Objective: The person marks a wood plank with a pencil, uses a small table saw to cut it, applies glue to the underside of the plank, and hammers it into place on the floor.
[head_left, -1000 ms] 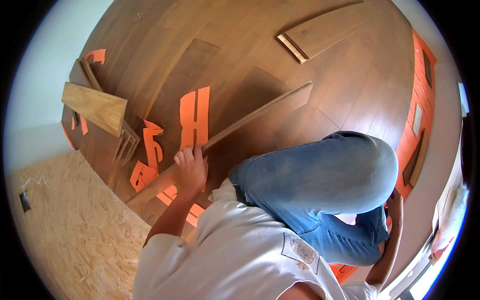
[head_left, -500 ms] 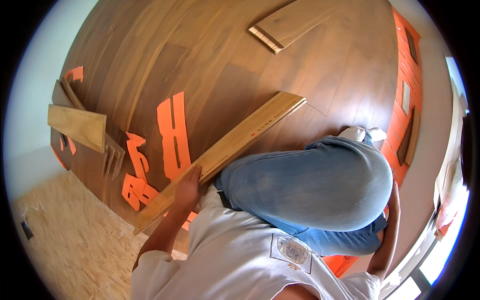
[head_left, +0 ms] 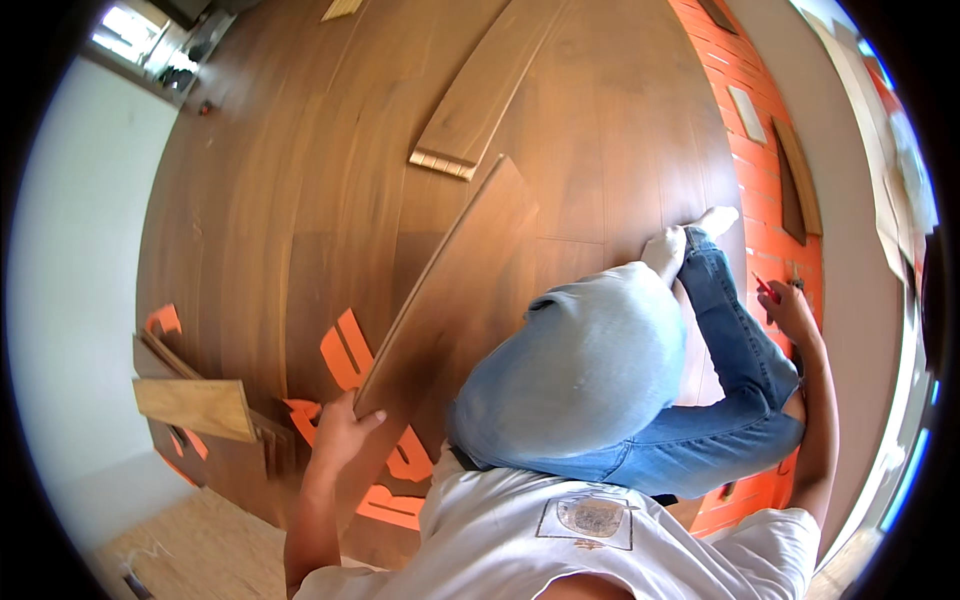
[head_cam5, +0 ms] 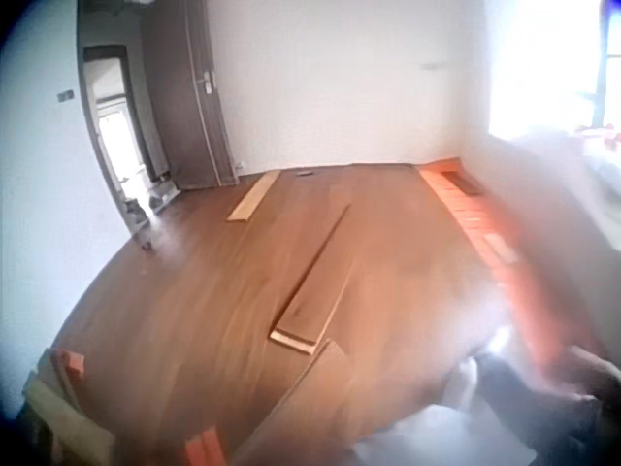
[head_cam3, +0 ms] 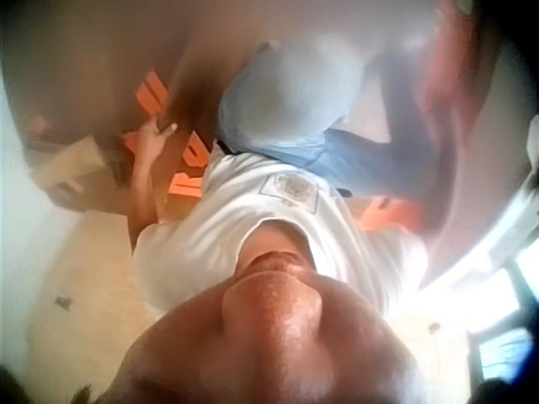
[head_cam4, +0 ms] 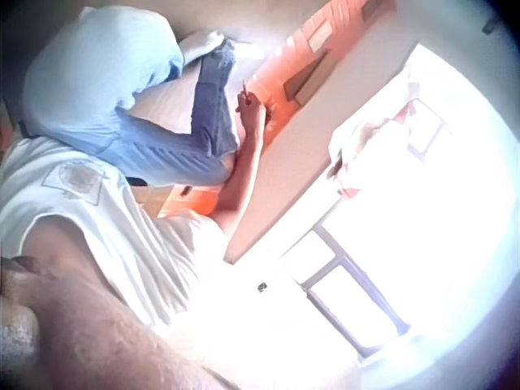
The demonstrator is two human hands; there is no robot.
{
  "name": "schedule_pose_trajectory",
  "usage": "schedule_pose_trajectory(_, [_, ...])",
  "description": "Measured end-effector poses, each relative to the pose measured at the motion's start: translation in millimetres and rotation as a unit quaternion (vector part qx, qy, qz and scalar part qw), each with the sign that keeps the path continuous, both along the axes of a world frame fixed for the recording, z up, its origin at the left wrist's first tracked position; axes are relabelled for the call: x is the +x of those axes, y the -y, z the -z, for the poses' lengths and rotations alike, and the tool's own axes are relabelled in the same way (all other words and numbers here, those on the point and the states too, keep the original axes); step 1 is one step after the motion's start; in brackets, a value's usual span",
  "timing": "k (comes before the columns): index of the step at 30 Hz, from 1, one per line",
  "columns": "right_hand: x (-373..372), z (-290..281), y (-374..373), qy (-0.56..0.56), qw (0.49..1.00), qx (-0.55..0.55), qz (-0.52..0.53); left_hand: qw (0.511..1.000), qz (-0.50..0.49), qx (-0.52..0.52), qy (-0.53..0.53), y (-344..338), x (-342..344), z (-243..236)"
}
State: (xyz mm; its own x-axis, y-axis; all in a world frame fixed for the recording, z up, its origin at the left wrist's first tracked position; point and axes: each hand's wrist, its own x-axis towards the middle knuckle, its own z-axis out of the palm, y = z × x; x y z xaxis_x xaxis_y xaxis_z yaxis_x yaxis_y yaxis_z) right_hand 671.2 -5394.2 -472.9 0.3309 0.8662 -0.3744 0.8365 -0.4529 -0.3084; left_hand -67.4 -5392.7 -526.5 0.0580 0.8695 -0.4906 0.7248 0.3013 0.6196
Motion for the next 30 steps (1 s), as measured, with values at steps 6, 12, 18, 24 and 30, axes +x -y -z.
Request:
schedule_pose_trajectory(6, [7.1,-12.8,10.0,0.028,0.995,0.047,0.087,0.996,-0.027,-0.013,0.082,-63.8,22.3,-12.8])
schedule_pose_trajectory(12, [13.9,-3.7,23.4,0.069,0.992,0.081,0.073,0.996,-0.031,-0.075,0.024,-89.0,40.5,2.3])
schedule_pose_trajectory(18, [30.5,8.0,25.8,0.122,0.989,0.070,0.043,0.991,-0.080,-0.096,0.049,-84.0,30.0,41.1])
schedule_pose_trajectory(24, [32.6,11.5,23.0,0.108,0.989,0.081,0.060,0.970,-0.175,-0.084,0.148,-64.4,7.8,68.9])
schedule_pose_trajectory(30, [38.1,20.3,23.8,0.018,0.992,0.043,0.114,0.951,-0.212,-0.090,0.207,-62.9,-11.9,101.7])
